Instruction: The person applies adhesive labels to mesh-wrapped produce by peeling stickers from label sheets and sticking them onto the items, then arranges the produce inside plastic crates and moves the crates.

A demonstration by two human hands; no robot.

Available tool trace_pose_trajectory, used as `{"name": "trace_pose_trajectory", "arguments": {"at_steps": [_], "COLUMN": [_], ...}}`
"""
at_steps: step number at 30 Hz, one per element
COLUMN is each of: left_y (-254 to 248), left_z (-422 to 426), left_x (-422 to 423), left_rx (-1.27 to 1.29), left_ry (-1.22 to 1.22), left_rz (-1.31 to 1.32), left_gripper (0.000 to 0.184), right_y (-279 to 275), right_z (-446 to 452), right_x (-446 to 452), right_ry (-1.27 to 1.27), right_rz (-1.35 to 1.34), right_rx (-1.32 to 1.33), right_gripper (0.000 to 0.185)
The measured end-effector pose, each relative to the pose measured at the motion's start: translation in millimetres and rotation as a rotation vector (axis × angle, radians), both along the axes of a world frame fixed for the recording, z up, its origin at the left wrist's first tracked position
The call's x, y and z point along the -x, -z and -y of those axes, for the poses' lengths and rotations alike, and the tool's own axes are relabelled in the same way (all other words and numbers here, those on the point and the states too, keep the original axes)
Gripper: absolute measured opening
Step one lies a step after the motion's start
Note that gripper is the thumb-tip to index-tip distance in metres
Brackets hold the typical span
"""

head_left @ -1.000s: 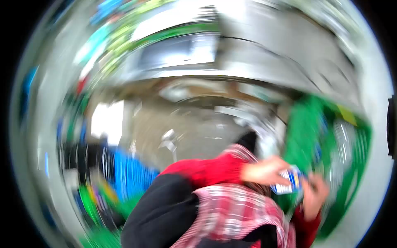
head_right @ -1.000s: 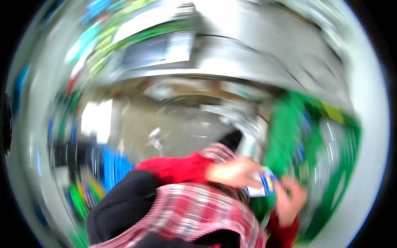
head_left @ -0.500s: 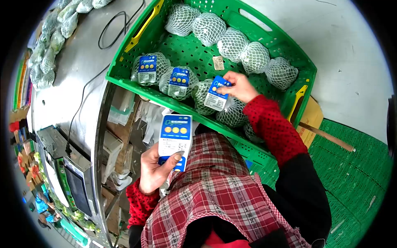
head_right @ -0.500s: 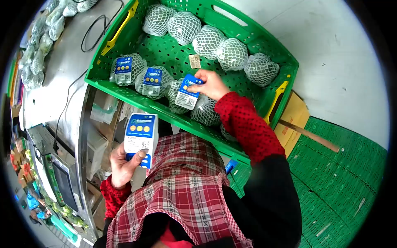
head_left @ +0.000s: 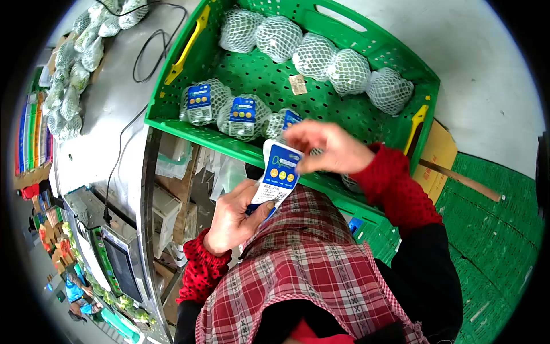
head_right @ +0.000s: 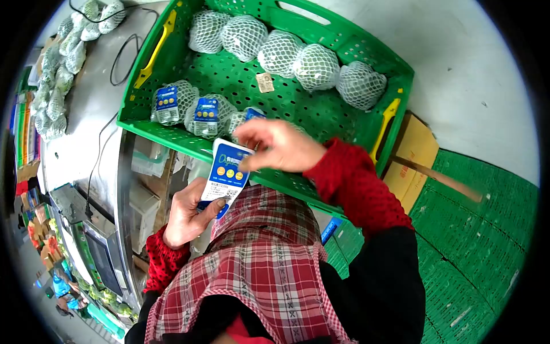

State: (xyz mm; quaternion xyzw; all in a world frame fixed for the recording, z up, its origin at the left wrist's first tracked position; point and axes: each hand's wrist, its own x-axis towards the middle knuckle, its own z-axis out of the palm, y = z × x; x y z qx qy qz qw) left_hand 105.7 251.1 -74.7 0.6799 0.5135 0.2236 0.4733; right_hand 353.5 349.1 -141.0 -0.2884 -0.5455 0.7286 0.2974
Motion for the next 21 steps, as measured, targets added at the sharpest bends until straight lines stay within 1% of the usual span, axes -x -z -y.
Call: {"name": "trace_pose_trajectory", "arguments": {"at_steps": [1, 2, 3, 4, 5, 6, 7, 8, 9, 10, 11, 13, 15, 16, 17, 18, 19, 20, 21], "left_y": [1.2, 0.6, -8.2, -8.6, -6.4, -1.3, 6.9, 16.4, 22.2, 23.9, 25.7, 21.0, 28.1, 28.3, 26.6, 23.2, 19.6, 20.4, 21.1], "left_z": [-1.7, -6.4, -10.9, -12.7, -13.2, -10.8, -5.5, 2.2, 8.6, 13.9, 18.6, 21.1, 25.8, 23.8, 21.5, 20.8, 0.7, -10.9, -20.3], "left_x": [-5.1, -13.8, -20.1, -23.8, -26.7, -34.6, -36.4, -34.6, -33.4, -39.6, -37.3, -28.3, -29.1, -24.8, -20.9, -30.8, -46.9, -80.2, -104.7], "left_rx": [-0.120, -0.237, -0.322, -0.261, -0.203, -0.104, -0.097, 0.104, 0.305, 0.215, 0.256, 0.395, 0.424, 0.357, 0.289, 0.219, 0.157, 0.119, 0.088], "left_ry": [0.023, 0.053, 0.105, 0.144, 0.179, 0.149, 0.155, 0.099, 0.043, -0.006, -0.031, -0.088, -0.110, -0.083, -0.056, -0.029, 0.142, 0.302, 0.465], "left_rz": [-0.020, -0.031, -0.105, -0.018, 0.064, 0.181, 0.191, 0.132, 0.071, 0.129, 0.086, -0.019, 0.025, 0.053, 0.079, 0.102, 0.011, 0.069, 0.125], "left_gripper": [0.028, 0.032, 0.034, 0.031, 0.029, 0.022, 0.022, 0.019, 0.016, 0.010, 0.010, 0.010, 0.010, 0.010, 0.010, 0.010, 0.011, 0.012, 0.014], "right_y": [-12.0, -16.6, -18.9, -17.9, -21.9, -25.2, -27.0, -21.2, -19.7, -19.1, -18.5, -21.2, 14.3, 54.8, 90.5, 98.3, 101.5, 102.3, 97.4], "right_z": [11.6, 23.9, 34.6, 44.7, 52.5, 60.8, 67.7, 72.2, 69.1, 58.9, 46.2, 0.4, -15.4, -15.4, -12.8, -3.3, 19.0, 65.7, 125.8], "right_x": [2.4, 0.0, -2.3, -4.2, -7.8, -11.3, -14.7, -17.9, -25.4, -37.2, -51.2, -91.9, -108.5, -99.4, -89.5, -96.8, -121.3, -166.2, -197.3], "right_ry": [-0.034, -0.016, 0.004, 0.034, 0.029, 0.050, 0.069, 0.129, 0.133, 0.168, 0.204, 0.331, 0.124, 0.078, 0.075, 0.065, 0.161, 0.284, 0.527], "right_rz": [0.073, 0.023, -0.028, -0.009, 0.088, 0.152, 0.217, 0.255, 0.259, 0.258, 0.258, 0.273, 0.411, 0.391, 0.552, 0.719, 0.892, 1.011, 1.178], "right_rx": [-0.145, -0.026, 0.092, 0.035, -0.121, -0.203, -0.286, -0.429, -0.424, -0.418, -0.411, 0.140, 0.191, 0.110, -0.119, -0.210, -0.291, -0.271, -0.480], "right_gripper": [0.034, 0.031, 0.028, 0.024, 0.023, 0.022, 0.022, 0.021, 0.021, 0.019, 0.017, 0.015, 0.016, 0.025, 0.037, 0.044, 0.051, 0.062, 0.072]}}
